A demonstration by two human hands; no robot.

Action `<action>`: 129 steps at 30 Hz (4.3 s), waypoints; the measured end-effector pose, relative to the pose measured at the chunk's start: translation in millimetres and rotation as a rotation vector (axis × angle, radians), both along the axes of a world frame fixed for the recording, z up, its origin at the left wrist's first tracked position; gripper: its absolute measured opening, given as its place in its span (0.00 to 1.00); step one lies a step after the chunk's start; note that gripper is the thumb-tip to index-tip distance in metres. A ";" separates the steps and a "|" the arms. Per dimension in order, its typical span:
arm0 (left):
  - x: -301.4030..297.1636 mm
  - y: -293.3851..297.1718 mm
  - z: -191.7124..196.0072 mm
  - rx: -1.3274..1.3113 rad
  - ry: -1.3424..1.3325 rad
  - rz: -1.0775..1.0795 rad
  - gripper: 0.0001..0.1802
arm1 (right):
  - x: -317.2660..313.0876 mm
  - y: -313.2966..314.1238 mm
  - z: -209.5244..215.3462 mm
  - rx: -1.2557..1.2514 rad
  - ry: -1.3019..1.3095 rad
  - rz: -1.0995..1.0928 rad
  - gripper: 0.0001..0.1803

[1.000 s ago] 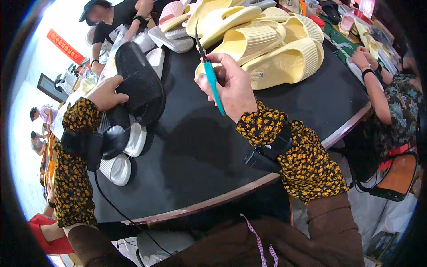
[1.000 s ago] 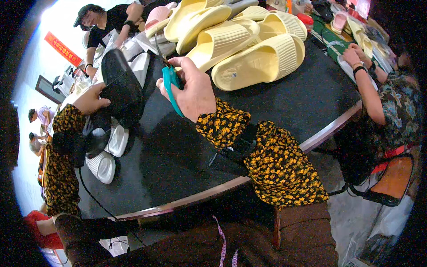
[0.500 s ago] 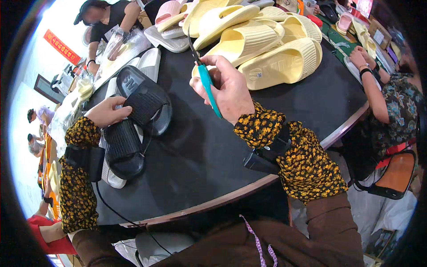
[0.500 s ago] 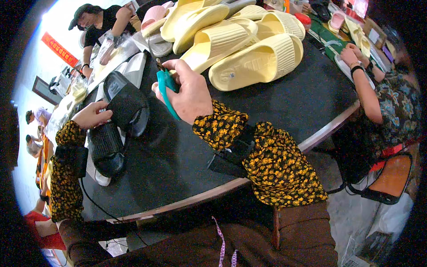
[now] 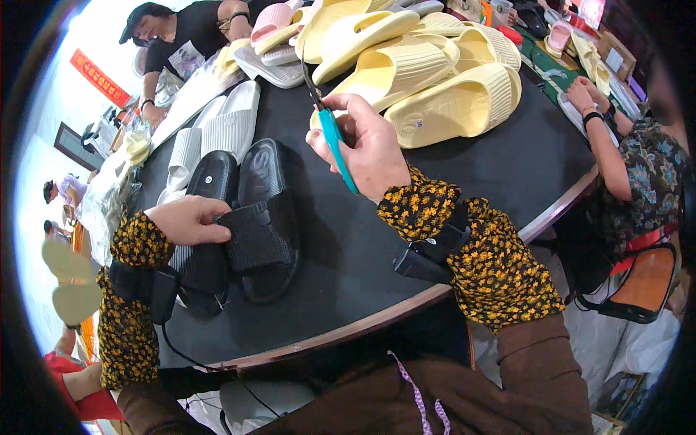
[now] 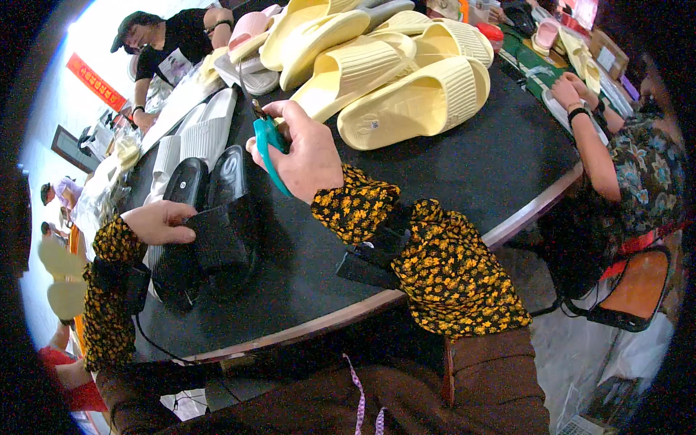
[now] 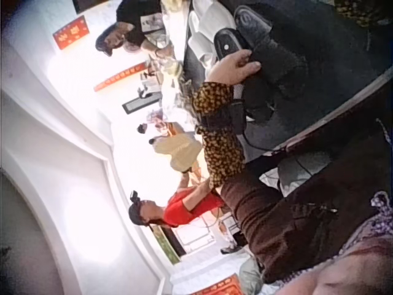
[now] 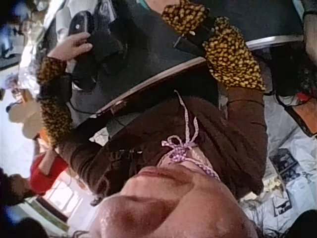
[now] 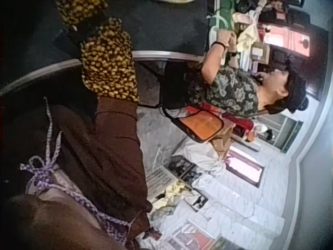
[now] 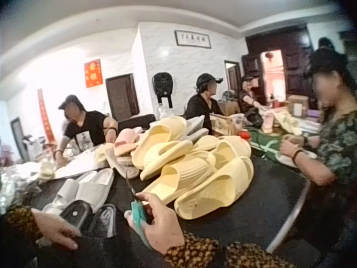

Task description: Trim excess plastic or rubber material from manufactured slippers using scissors.

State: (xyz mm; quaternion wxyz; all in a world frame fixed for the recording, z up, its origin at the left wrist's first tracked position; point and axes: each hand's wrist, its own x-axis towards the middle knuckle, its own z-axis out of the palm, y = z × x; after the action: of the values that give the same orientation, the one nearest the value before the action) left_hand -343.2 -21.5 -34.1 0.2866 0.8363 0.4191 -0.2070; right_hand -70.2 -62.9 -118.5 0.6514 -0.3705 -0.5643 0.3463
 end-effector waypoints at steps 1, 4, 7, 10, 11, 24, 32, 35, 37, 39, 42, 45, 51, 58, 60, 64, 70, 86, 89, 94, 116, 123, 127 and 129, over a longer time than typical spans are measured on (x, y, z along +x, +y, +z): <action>-4.1 -0.4 -1.5 -0.060 -0.042 0.033 0.18 | -0.5 -0.6 0.4 0.001 0.003 0.000 0.22; -5.6 0.1 -5.5 -0.088 -0.019 0.015 0.24 | 0.4 -1.0 -0.1 -0.014 -0.013 -0.018 0.23; -4.5 -6.0 -4.6 -0.102 0.017 0.047 0.28 | 0.0 1.0 -0.2 -0.002 -0.026 -0.002 0.23; 4.8 -13.5 -4.6 0.114 0.110 0.025 0.27 | 0.7 3.4 -1.5 -0.003 -0.030 0.001 0.23; 7.4 -15.1 -3.8 0.116 0.109 0.026 0.27 | 1.4 5.0 -2.6 0.002 -0.050 -0.010 0.23; 13.9 -3.9 -9.1 -0.005 -1.316 0.741 0.17 | 0.5 -2.5 1.1 -0.056 -0.038 -0.026 0.22; 31.8 -1.6 -18.6 0.093 -1.549 0.791 0.18 | -6.0 -4.6 2.6 -0.137 -0.131 0.219 0.22; 46.0 2.2 -24.7 0.133 -1.659 0.755 0.19 | -2.0 -1.0 -6.9 -0.068 -0.360 0.151 0.24; 39.4 8.9 -21.7 0.151 -1.696 0.718 0.20 | -8.2 -0.1 -10.2 -0.070 -0.345 0.157 0.25; 42.0 13.4 -12.5 0.087 -1.772 0.676 0.19 | -7.3 -5.7 -4.8 -0.073 -0.452 0.093 0.26; 46.7 15.3 -6.7 0.028 -1.793 0.734 0.18 | -1.4 -7.2 -2.9 -0.101 -0.388 0.064 0.26; 51.6 13.5 -11.5 0.000 -1.822 0.719 0.20 | 0.5 -8.1 -1.6 -0.114 -0.390 0.007 0.26; 58.6 3.8 -16.7 0.119 -1.837 0.738 0.23 | -3.5 -9.8 1.1 -0.199 -0.521 0.013 0.26; 65.3 -2.7 -17.1 0.103 -1.801 0.768 0.23 | -5.8 -8.4 3.5 -0.163 -0.549 -0.022 0.24; 65.0 -2.9 -18.1 0.116 -1.789 0.785 0.23 | -5.4 -8.4 2.7 -0.166 -0.568 -0.031 0.24; 69.9 -5.3 -17.9 0.117 -1.814 0.772 0.22 | -4.0 -7.9 -1.3 -0.091 -0.569 -0.055 0.22; 68.8 -4.1 -22.8 0.130 -1.782 0.764 0.22 | -0.7 -7.6 -2.9 -0.083 -0.553 -0.046 0.19; 68.5 -1.8 -28.8 0.128 -1.713 0.781 0.24 | 0.4 -4.2 1.4 -0.155 -0.519 -0.078 0.22; 68.9 -2.9 -27.6 0.131 -1.677 0.757 0.25 | 1.9 -3.6 -0.6 -0.180 -0.455 -0.024 0.22; 69.6 -1.1 -30.4 0.152 -1.639 0.726 0.29 | 3.1 -4.3 2.4 -0.229 -0.509 -0.033 0.22; 77.0 -3.3 -33.6 0.086 -1.593 0.705 0.32 | 6.3 -0.3 -4.8 -0.075 -0.537 -0.175 0.16; 71.6 -0.8 -37.7 0.075 -1.484 0.767 0.31 | 5.9 -3.3 2.5 -0.154 -0.496 -0.188 0.20; 75.4 -2.6 -35.6 0.072 -1.539 0.729 0.29 | 3.8 -3.0 2.9 -0.197 -0.531 -0.184 0.21; 75.5 -1.6 -38.2 0.068 -1.552 0.728 0.28 | 4.1 -2.2 1.8 -0.191 -0.547 -0.180 0.21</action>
State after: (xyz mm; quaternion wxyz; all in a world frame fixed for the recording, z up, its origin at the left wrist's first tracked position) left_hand -267.6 -23.1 -72.3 0.5155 0.5629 0.3524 0.5415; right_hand -66.1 -65.1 -116.7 0.4654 -0.5581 -0.6487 0.2262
